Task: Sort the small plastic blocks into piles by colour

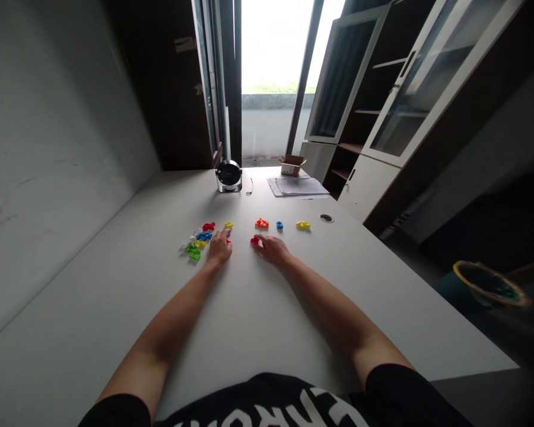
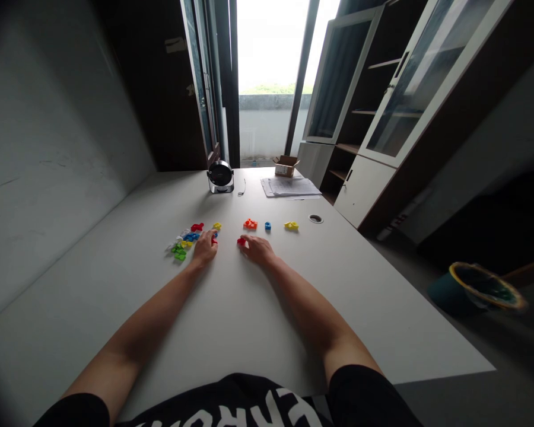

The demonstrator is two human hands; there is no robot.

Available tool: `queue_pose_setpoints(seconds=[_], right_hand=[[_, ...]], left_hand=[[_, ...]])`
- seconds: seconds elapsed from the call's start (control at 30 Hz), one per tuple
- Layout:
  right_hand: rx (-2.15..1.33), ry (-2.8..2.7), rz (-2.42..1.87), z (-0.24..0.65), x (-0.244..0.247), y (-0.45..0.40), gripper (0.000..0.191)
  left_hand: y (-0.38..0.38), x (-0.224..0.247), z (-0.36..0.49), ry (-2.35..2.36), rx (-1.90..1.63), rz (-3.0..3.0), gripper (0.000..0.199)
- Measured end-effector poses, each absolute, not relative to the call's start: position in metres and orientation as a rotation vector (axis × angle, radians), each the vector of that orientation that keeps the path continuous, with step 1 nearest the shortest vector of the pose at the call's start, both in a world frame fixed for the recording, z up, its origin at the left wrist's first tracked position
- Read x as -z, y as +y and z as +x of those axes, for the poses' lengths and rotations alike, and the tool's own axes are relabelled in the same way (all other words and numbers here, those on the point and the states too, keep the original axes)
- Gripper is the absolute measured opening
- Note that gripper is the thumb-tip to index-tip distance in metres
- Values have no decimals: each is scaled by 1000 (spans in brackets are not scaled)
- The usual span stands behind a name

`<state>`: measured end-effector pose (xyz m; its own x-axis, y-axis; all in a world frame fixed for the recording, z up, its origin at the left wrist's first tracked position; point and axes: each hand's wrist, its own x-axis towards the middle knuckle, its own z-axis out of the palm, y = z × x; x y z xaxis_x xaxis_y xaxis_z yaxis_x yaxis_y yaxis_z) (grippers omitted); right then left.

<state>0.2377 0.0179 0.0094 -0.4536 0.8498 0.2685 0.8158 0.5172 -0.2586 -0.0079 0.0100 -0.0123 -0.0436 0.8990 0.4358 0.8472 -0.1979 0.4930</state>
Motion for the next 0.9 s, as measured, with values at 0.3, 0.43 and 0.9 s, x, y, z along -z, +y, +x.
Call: queue_pose_setpoints(seconds=[0.3, 0.43, 0.9], right_hand=[[-131, -2352, -1446, 239, -10, 19, 36], [-156, -2341, -1445, 240, -10, 20, 36], [-146, -2323, -1462, 239, -14, 16, 34]], left_hand=[[7, 10, -7, 1847, -1138, 2161, 41], [1, 3, -1, 1778, -1110, 2247, 42], [-9, -9, 5, 1953, -919, 2328, 38]])
